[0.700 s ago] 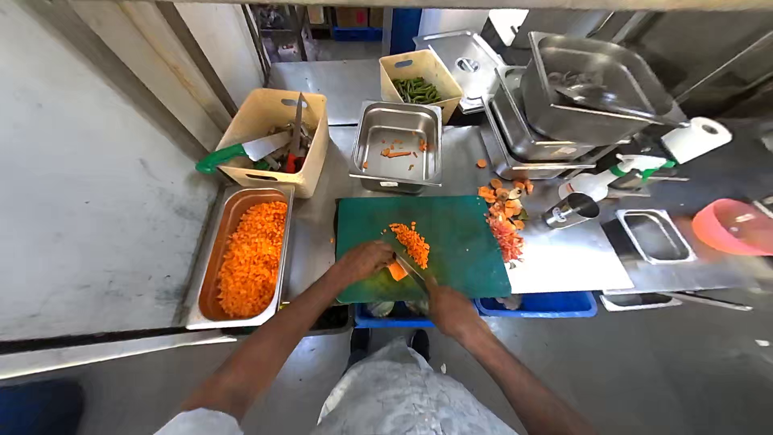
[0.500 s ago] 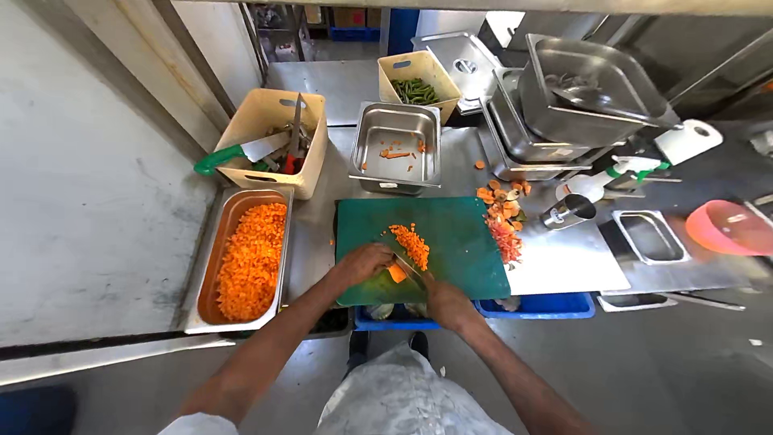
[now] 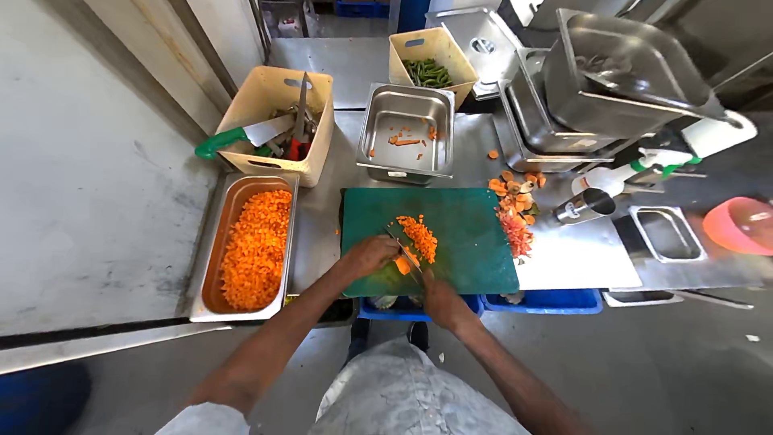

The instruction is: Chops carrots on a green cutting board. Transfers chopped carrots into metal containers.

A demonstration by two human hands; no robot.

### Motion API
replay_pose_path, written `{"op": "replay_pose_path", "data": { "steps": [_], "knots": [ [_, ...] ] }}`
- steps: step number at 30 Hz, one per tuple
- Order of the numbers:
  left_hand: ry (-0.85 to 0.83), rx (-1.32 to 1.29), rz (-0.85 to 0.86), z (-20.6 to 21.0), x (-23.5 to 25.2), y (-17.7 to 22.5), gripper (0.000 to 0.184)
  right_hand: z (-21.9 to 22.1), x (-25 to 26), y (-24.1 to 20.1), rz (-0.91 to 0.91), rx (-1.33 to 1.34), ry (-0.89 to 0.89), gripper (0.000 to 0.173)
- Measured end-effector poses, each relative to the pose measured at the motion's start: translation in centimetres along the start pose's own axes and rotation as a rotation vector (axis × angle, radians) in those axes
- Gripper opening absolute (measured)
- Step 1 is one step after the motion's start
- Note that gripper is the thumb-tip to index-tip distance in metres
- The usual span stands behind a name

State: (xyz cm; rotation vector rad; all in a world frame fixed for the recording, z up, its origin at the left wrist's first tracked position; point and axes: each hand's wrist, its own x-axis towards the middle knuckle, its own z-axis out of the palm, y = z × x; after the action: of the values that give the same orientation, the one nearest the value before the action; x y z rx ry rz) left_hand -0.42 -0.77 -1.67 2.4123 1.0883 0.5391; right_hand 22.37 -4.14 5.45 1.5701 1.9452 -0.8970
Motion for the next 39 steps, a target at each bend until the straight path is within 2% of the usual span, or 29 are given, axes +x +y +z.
{"op": "replay_pose_path", "data": {
  "steps": [5, 9, 11, 16, 20, 23, 28, 30, 35, 39],
  "knots": [
    [0.042, -0.004, 0.01, 0.6, -0.1, -0.8, 0.014, -0.8, 1.0, 1.4, -0.078, 0.057, 0.002, 0.042],
    [0.04, 0.0, -0.012, 0.8, -0.2, -0.6, 0.017, -4.0, -2.5, 0.4, 0.005, -0.067, 0.005, 0.051],
    [0.055, -0.001, -0.015, 0.9, -0.2, -0.6, 0.018, -4.5, -3.2, -0.2, 0.016, -0.103, -0.026, 0.048],
    [0.097, -0.004, 0.002, 1.1, -0.4, -0.5, 0.017, 0.4, 1.5, -0.2, -0.038, 0.029, 0.023, 0.051],
    [0.066, 0.001, 0.005, 0.9, -0.4, -0.5, 0.017, -1.6, 0.4, 0.1, -0.041, 0.003, 0.016, 0.044],
    [0.104, 0.002, 0.008, 1.3, -0.6, -0.7, 0.016, -4.0, -2.4, -0.7, 0.005, -0.066, -0.039, 0.047],
    [0.132, -0.013, -0.001, 1.5, -0.6, -0.8, 0.016, 0.7, 1.5, -0.4, -0.037, 0.053, 0.011, 0.053],
    [0.134, -0.008, 0.017, 1.6, -0.8, -0.7, 0.016, 0.6, 1.7, 0.2, -0.069, 0.06, 0.009, 0.048],
    [0.126, -0.006, -0.008, 1.4, -0.6, -0.6, 0.015, -3.4, -1.7, -0.3, -0.02, -0.011, -0.036, 0.046],
    [0.116, -0.022, -0.024, 1.7, -0.4, -0.3, 0.016, 0.6, 1.1, -0.2, -0.035, 0.067, 0.009, 0.052]
  ]
}}
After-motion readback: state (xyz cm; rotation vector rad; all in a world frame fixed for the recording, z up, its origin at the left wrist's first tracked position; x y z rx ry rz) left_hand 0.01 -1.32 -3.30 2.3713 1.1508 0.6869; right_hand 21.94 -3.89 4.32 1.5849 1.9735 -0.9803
